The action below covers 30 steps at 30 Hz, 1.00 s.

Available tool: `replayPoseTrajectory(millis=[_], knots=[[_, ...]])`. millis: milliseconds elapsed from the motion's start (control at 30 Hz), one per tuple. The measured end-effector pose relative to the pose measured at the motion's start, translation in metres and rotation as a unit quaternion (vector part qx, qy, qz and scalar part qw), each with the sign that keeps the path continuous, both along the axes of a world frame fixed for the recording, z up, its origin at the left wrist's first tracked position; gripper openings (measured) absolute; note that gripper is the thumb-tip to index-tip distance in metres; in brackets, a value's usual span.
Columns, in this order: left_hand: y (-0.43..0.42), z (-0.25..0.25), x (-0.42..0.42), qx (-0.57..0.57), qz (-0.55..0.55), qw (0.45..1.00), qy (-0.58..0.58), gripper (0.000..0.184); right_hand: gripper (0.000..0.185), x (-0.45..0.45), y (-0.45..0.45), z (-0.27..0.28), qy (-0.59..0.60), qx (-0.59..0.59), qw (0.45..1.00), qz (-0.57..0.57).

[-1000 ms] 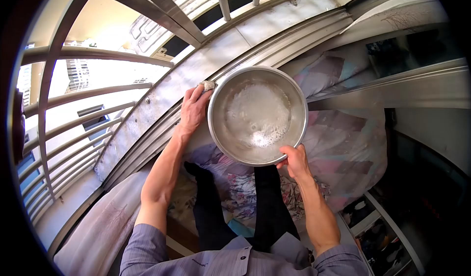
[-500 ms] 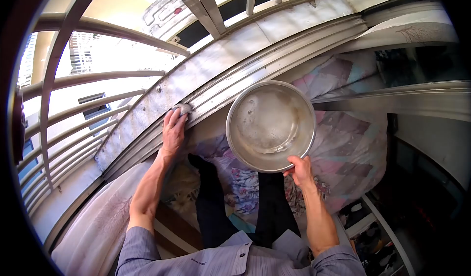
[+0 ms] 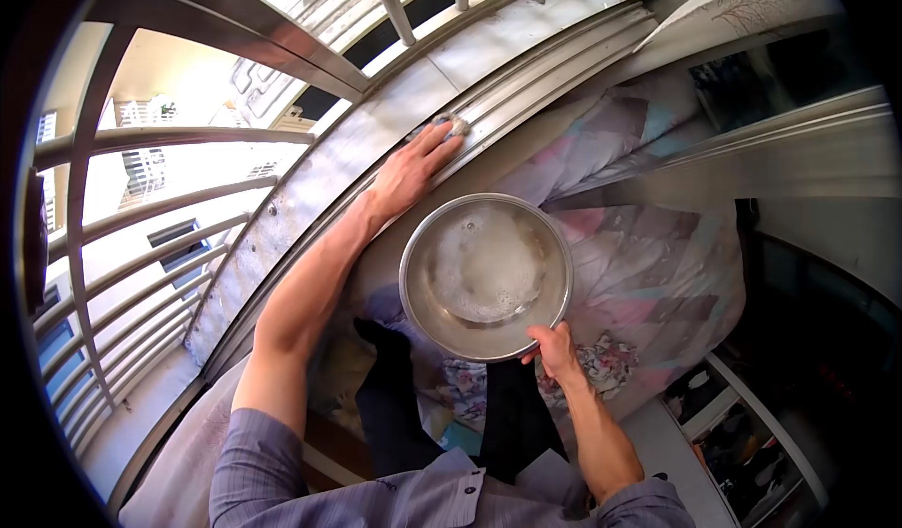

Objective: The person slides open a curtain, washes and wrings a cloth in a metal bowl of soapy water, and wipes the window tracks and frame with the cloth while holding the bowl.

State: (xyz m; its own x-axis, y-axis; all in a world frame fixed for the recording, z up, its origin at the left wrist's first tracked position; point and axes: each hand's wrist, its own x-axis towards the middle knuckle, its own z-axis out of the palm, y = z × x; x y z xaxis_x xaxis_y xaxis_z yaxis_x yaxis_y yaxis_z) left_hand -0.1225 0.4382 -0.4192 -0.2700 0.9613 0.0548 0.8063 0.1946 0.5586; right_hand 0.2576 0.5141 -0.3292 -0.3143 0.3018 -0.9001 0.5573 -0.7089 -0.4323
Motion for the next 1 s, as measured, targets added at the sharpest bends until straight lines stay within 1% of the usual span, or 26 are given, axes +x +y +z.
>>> replayPoseTrajectory(millis=[67, 133, 167, 200, 233, 267, 333, 400, 433, 467, 533, 633, 667, 733, 767, 833, 900, 933, 967, 1000], knots=[[0.037, 0.001, -0.005, 0.016, -0.003, 1.0, -0.017, 0.057, 0.021, 0.002, -0.001, -0.001, 0.005, -0.002, 1.0, -0.009], [0.062, 0.001, -0.009, 0.07, -0.026, 0.997, -0.013, 0.054, 0.021, 0.008, -0.005, -0.003, 0.005, -0.006, 1.0, -0.016], [0.062, 0.001, -0.011, 0.064, -0.039, 0.996, -0.046, 0.063, 0.021, 0.011, -0.006, -0.004, 0.001, -0.005, 1.0, 0.003], [0.056, 0.0, -0.011, 0.055, -0.038, 0.997, -0.047, 0.062, 0.021, 0.012, -0.005, -0.005, 0.0, -0.002, 1.0, 0.021], [0.046, 0.0, -0.012, 0.047, -0.039, 0.997, -0.047, 0.061, 0.021, 0.009, -0.007, -0.003, 0.0, 0.0, 1.0, 0.016], [0.03, 0.002, -0.011, 0.047, -0.045, 0.997, -0.047, 0.061, 0.021, 0.005, -0.011, 0.001, 0.006, 0.008, 1.0, 0.003], [-0.013, 0.012, -0.007, 0.022, -0.015, 0.999, -0.042, 0.05, 0.021, 0.002, -0.016, 0.002, 0.016, 0.012, 1.0, -0.01], [-0.062, 0.018, -0.003, -0.018, 0.001, 0.997, -0.069, 0.051, 0.021, 0.006, -0.021, 0.0, 0.022, 0.011, 1.0, -0.013], [-0.091, 0.011, 0.0, -0.014, 0.008, 0.999, -0.028, 0.052, 0.021, 0.006, -0.026, 0.002, 0.026, 0.01, 1.0, -0.014], [-0.116, 0.017, 0.003, -0.045, 0.025, 0.997, -0.051, 0.052, 0.022, 0.005, -0.029, 0.003, 0.03, 0.015, 0.999, -0.019], [-0.161, 0.031, 0.012, -0.06, 0.061, 0.995, -0.058, 0.053, 0.022, 0.003, -0.036, 0.006, 0.038, 0.02, 0.999, -0.025], [-0.211, 0.029, 0.021, -0.068, 0.094, 0.993, 0.026, 0.047, 0.023, 0.005, -0.044, 0.01, 0.038, 0.016, 0.998, -0.04], [-0.212, 0.025, 0.02, -0.067, 0.093, 0.993, 0.028, 0.047, 0.021, 0.005, -0.044, 0.011, 0.041, 0.014, 0.998, -0.042], [-0.196, 0.04, 0.022, 0.029, 0.157, 0.986, 0.05, 0.046, 0.02, 0.006, -0.048, 0.009, 0.04, 0.007, 0.998, -0.044], [-0.178, 0.046, 0.022, 0.059, 0.164, 0.983, 0.052, 0.045, 0.02, 0.007, -0.049, 0.005, 0.039, 0.006, 0.998, -0.041], [-0.138, 0.044, 0.02, 0.082, 0.153, 0.984, 0.039, 0.046, 0.02, 0.006, -0.043, -0.002, 0.037, 0.005, 0.999, -0.04], [-0.098, 0.028, 0.015, 0.039, 0.124, 0.991, 0.011, 0.049, 0.021, 0.005, -0.041, -0.008, 0.057, -0.004, 0.998, -0.027], [-0.081, 0.019, 0.012, -0.009, 0.12, 0.993, -0.015, 0.052, 0.021, 0.006, -0.041, -0.01, 0.057, -0.005, 0.998, -0.027], [-0.069, 0.012, 0.008, -0.008, 0.121, 0.992, -0.015, 0.052, 0.021, 0.007, -0.041, -0.014, 0.052, 0.0, 0.998, -0.025], [-0.055, 0.007, 0.004, 0.002, 0.094, 0.995, 0.013, 0.051, 0.021, 0.005, -0.037, -0.014, 0.047, 0.007, 0.999, -0.022]])
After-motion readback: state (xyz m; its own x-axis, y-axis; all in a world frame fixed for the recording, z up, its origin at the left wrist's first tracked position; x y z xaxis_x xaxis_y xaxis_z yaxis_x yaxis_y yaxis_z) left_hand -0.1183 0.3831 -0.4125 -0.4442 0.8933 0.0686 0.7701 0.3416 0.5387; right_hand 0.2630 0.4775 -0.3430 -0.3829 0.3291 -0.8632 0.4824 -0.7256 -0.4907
